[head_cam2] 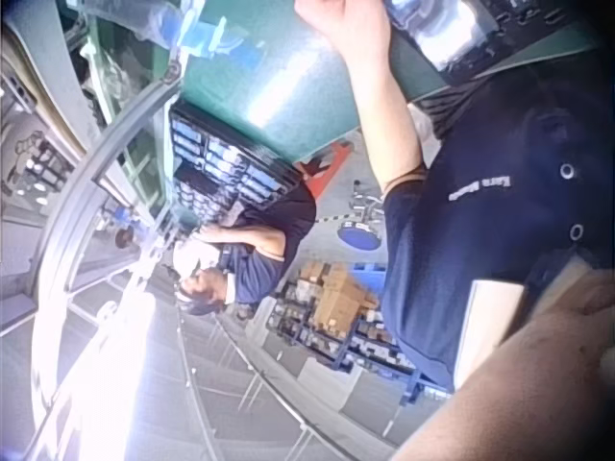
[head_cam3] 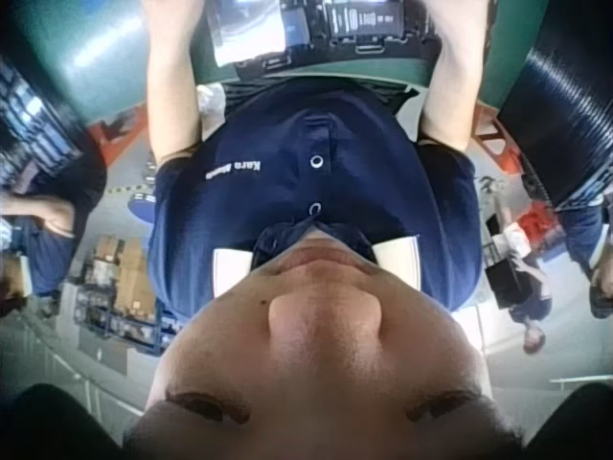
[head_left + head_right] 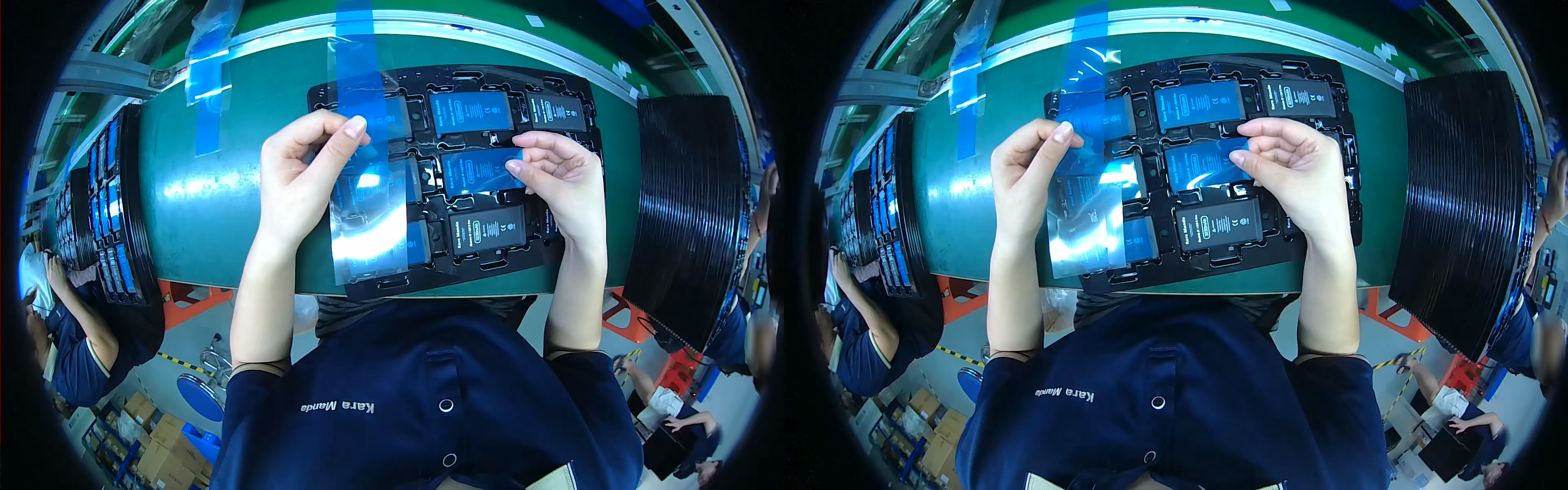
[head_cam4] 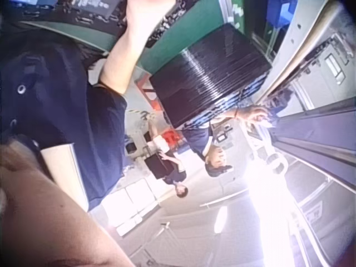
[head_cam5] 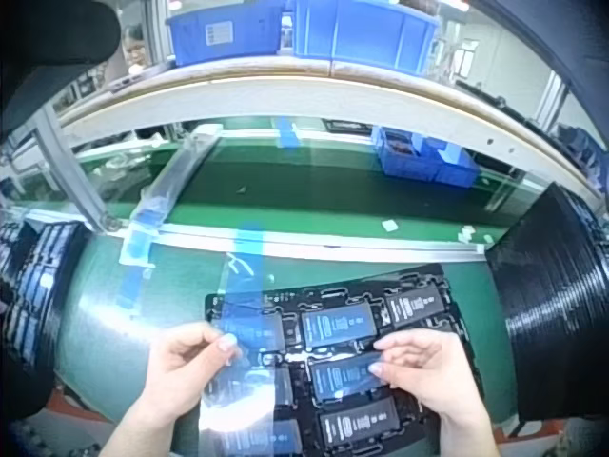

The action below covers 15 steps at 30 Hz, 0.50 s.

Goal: The person applies blue protective film to small rectangular electronic components arranged in a black plastic tray. They peel the film from a roll, align it over each component, and smooth it down by hand. The person works systematically across the tray, handling the components one at a time.

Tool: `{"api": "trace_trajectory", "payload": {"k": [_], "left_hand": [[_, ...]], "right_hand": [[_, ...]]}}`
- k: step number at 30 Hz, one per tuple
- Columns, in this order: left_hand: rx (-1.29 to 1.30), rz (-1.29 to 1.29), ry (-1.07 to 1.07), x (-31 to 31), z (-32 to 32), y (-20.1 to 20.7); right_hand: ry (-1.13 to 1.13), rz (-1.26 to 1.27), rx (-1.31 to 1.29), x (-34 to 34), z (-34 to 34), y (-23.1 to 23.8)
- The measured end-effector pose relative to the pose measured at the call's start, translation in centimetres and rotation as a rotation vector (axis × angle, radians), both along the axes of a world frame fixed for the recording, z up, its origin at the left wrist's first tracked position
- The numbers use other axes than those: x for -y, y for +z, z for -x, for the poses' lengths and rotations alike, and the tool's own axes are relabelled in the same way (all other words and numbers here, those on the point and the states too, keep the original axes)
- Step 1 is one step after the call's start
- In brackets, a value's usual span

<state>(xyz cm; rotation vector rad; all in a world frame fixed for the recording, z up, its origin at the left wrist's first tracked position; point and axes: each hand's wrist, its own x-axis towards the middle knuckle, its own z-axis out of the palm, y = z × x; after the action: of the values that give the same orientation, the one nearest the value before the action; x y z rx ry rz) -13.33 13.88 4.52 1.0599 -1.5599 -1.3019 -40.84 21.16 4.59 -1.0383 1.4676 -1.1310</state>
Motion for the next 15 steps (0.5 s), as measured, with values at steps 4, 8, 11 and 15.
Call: {"api": "trace_trajectory", "payload": {"k": [4,8,11,15], "left_hand": [[0.005,-0.001,0.001,0.02,0.06,-0.14],[0.013,-0.012,-0.011,-0.04,0.11,-0.06],[0.035,-0.017,-0.03,-0.05,-0.08,-0.08],[0.012,-0.034,-0.053,-0.13,0.04,-0.01]], "right_hand": [[-0.001,0.0,-0.004,0.05,-0.02,-0.1],[-0.003,0.002,-0.005,0.02,-0.06,-0.16],[-0.003,0.007,-0.018,0.01,-0.13,-0.17],[-0.002,0.011,-0.045,0.0,-0.32,-0.22]]}}
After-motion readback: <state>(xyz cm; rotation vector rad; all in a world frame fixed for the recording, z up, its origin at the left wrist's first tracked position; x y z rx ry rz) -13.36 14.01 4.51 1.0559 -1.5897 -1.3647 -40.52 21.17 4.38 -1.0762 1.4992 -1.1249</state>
